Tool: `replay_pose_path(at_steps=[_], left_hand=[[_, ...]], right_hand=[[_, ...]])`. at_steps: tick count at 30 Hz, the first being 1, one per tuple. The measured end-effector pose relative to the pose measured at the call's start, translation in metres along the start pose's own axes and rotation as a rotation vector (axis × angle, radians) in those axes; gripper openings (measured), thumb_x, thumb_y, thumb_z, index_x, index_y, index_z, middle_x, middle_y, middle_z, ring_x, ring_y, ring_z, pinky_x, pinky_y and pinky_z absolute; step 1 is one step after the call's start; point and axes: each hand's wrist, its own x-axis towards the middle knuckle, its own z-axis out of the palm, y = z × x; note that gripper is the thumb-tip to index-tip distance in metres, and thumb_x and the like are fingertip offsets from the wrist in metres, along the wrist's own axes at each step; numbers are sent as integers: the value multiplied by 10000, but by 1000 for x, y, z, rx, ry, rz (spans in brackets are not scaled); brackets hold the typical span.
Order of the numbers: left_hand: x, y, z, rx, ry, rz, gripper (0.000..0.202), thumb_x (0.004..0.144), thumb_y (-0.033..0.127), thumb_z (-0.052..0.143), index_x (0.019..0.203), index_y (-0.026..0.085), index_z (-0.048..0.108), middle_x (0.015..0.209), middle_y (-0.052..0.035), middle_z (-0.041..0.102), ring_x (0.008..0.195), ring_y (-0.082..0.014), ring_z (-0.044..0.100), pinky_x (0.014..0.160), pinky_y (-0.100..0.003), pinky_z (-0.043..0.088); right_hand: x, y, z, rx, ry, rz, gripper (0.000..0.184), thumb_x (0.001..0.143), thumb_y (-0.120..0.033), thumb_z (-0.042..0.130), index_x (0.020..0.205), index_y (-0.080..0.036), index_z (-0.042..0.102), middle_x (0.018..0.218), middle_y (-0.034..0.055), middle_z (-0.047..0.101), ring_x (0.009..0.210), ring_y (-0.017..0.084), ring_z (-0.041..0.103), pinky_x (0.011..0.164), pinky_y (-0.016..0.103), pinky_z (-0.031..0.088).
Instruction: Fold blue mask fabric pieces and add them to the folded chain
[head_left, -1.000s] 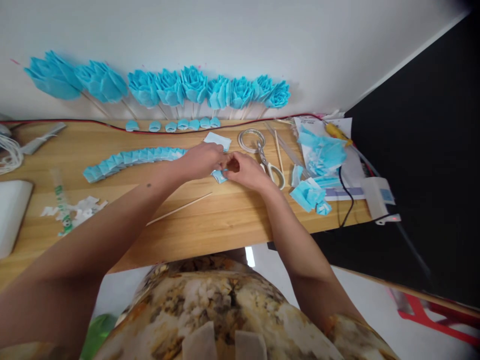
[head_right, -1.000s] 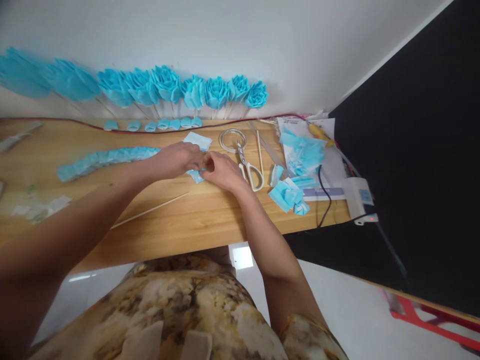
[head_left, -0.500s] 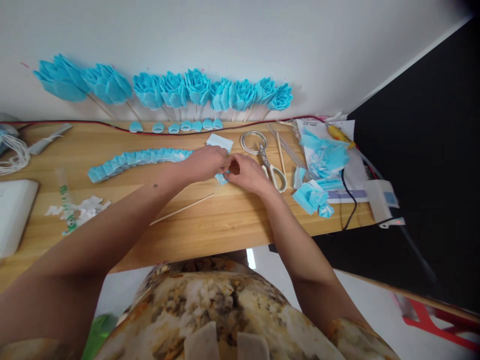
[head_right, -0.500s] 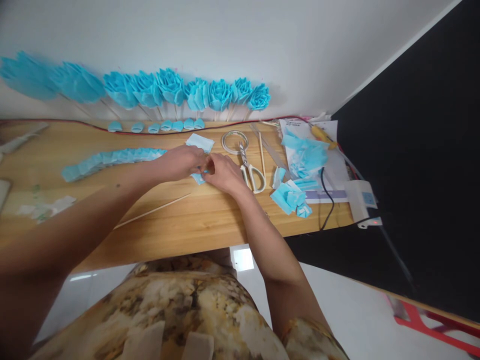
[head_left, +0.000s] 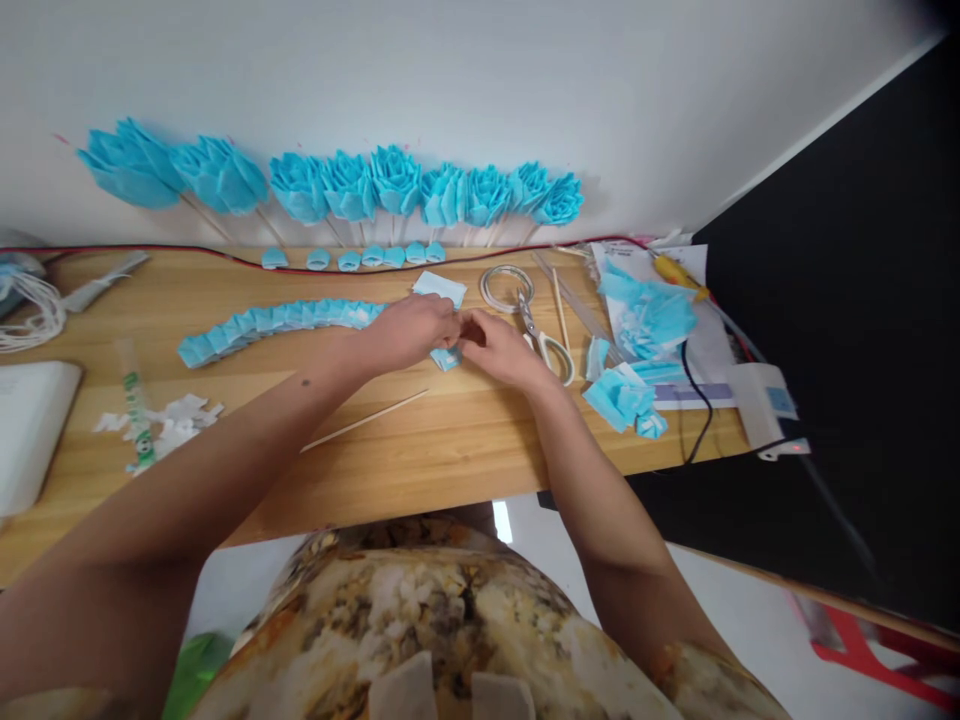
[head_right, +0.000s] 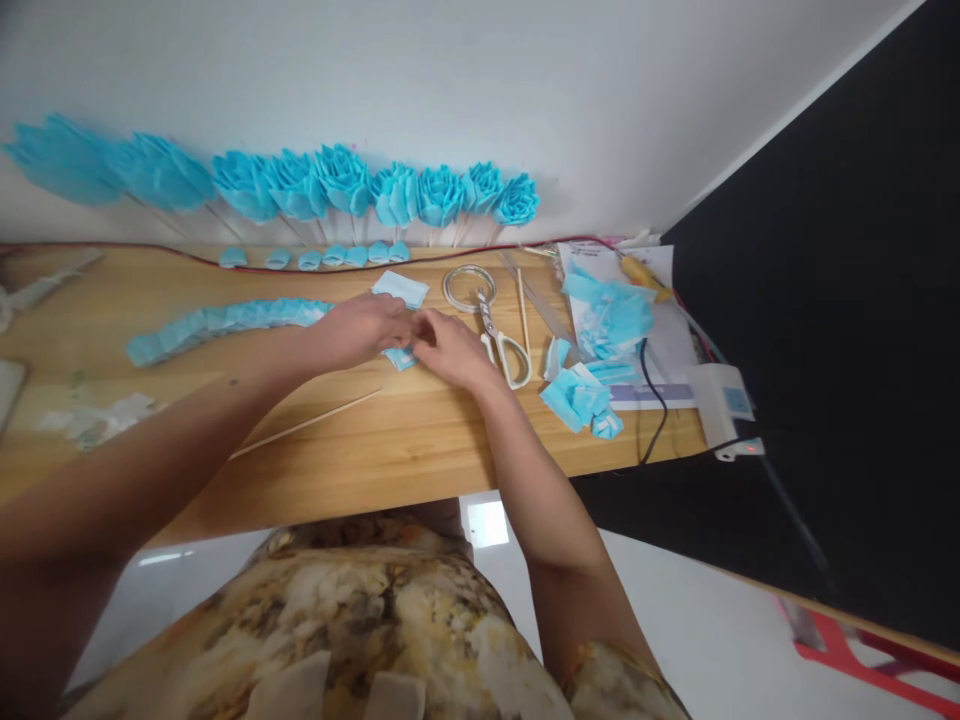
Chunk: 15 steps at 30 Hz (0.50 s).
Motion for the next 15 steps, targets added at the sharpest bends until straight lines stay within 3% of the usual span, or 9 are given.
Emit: replay_pose_path(at_steps=[6, 9, 15], left_hand=[[-11, 4, -3, -62, 174, -134, 279, 899, 175, 539, 1142, 192, 676, 1002, -82, 678, 978, -234, 611, 810, -326, 447], [-27, 9, -6, -97, 262, -176, 267, 926, 208, 526, 1143, 176, 677, 982, -88, 692, 966, -235, 626, 817, -335, 455], [-74, 46, -12, -179, 129, -45, 178, 952, 219, 524, 966, 200, 700, 918, -53, 738, 863, -199, 651, 816, -337, 421]], right_hand=[[-2, 9, -1, 80, 16, 14, 296, 906, -203, 444, 1147, -193, 614, 1091, 63, 730, 1019, 227, 656, 912, 385, 493], [-3, 8, 1, 90, 18, 1, 361, 908, -170, 428, 1226, -192, 598, 1089, 58, 739, 1045, 221, 664, 942, 386, 491], [-7, 7, 5, 48, 86, 3, 370, 936, -210, 414, 1251, -206, 609, 1077, 65, 746, 1028, 232, 684, 930, 408, 506]])
